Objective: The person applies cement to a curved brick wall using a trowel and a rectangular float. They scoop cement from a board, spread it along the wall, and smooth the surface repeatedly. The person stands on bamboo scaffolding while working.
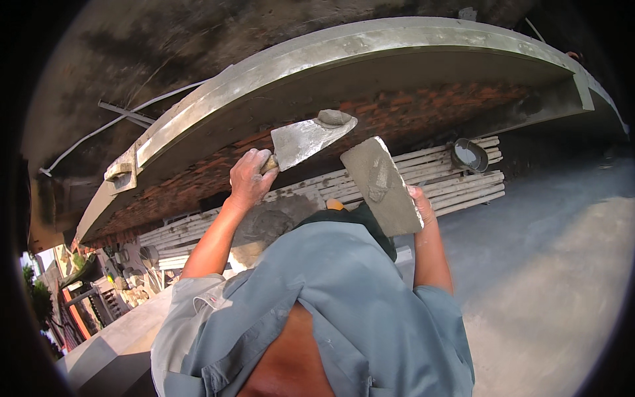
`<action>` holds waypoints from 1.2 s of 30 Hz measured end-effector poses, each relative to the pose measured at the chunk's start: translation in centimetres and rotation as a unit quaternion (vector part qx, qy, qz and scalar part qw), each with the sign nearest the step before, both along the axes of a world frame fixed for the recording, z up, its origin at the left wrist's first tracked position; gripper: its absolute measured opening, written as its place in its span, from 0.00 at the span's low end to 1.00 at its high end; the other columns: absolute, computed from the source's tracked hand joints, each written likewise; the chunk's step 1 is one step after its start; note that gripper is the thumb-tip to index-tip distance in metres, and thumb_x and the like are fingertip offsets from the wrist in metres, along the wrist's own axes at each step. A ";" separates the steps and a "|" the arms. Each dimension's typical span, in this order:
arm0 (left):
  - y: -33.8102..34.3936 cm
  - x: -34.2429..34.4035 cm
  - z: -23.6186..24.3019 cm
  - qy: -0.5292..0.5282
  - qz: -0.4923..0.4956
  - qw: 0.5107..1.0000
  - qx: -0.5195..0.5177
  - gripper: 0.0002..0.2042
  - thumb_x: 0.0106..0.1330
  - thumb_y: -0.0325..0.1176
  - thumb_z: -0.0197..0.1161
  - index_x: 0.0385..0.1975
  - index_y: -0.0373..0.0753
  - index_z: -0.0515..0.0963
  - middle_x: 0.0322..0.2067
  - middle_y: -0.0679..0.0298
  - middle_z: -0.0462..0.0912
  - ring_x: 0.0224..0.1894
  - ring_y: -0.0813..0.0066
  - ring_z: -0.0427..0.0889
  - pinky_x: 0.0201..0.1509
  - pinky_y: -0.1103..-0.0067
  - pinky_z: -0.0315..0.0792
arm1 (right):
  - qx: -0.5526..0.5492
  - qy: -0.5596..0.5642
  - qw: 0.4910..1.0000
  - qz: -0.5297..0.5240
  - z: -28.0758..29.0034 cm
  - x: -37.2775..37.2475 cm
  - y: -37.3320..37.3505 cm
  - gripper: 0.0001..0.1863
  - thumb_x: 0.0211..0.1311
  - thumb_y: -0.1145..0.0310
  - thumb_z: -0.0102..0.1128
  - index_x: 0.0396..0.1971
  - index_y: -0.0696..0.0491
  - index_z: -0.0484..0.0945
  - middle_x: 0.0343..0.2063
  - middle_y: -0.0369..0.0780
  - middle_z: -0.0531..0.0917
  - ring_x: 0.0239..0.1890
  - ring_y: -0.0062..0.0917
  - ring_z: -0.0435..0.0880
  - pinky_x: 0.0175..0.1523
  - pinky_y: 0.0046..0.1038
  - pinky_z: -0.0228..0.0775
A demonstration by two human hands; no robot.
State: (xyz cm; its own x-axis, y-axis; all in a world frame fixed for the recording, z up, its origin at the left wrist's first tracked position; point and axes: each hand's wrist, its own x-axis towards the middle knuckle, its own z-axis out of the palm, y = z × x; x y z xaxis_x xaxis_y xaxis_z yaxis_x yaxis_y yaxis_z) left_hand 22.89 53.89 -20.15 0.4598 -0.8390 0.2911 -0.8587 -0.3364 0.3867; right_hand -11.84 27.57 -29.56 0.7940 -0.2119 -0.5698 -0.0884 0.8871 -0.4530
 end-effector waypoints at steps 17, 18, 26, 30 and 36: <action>-5.1 0.3 5.8 0.073 0.077 0.987 0.122 0.19 0.68 0.48 0.69 0.39 0.36 0.83 0.32 0.47 0.87 0.38 0.41 0.85 0.42 0.56 0.77 | -0.017 -0.002 0.990 -0.144 -3.5 -5.8 -3.8 0.42 0.56 0.40 0.72 0.63 0.58 0.77 0.57 0.46 0.85 0.55 0.37 0.86 0.63 0.41 0.79; -5.6 0.4 5.8 0.076 0.073 0.984 0.147 0.18 0.68 0.48 0.69 0.39 0.36 0.82 0.32 0.47 0.87 0.38 0.41 0.85 0.41 0.56 0.77 | -0.019 -0.014 0.990 -0.136 -3.3 -5.8 -4.0 0.43 0.56 0.41 0.72 0.63 0.58 0.77 0.57 0.46 0.85 0.55 0.37 0.86 0.63 0.42 0.79; -4.0 1.4 6.7 0.115 0.130 0.967 0.185 0.19 0.71 0.49 0.66 0.38 0.36 0.81 0.33 0.48 0.87 0.40 0.43 0.87 0.45 0.57 0.78 | 0.016 -0.053 0.991 -0.118 0.0 -3.1 -4.2 0.45 0.54 0.44 0.71 0.67 0.58 0.74 0.59 0.49 0.83 0.57 0.41 0.85 0.63 0.44 0.79; -1.9 -0.3 7.4 0.094 0.131 0.984 0.083 0.16 0.67 0.43 0.70 0.43 0.37 0.82 0.36 0.50 0.87 0.40 0.45 0.87 0.44 0.61 0.79 | -0.023 -0.061 0.980 -0.186 0.8 -1.4 -3.7 0.45 0.54 0.43 0.71 0.66 0.57 0.74 0.59 0.48 0.83 0.57 0.42 0.85 0.63 0.45 0.79; -1.6 -2.4 7.1 0.102 0.062 0.991 0.066 0.16 0.65 0.42 0.72 0.44 0.37 0.82 0.37 0.52 0.87 0.39 0.46 0.87 0.42 0.64 0.79 | -0.044 -0.088 0.974 -0.206 1.5 0.6 -4.7 0.47 0.55 0.39 0.70 0.68 0.55 0.72 0.61 0.47 0.81 0.59 0.41 0.83 0.64 0.46 0.79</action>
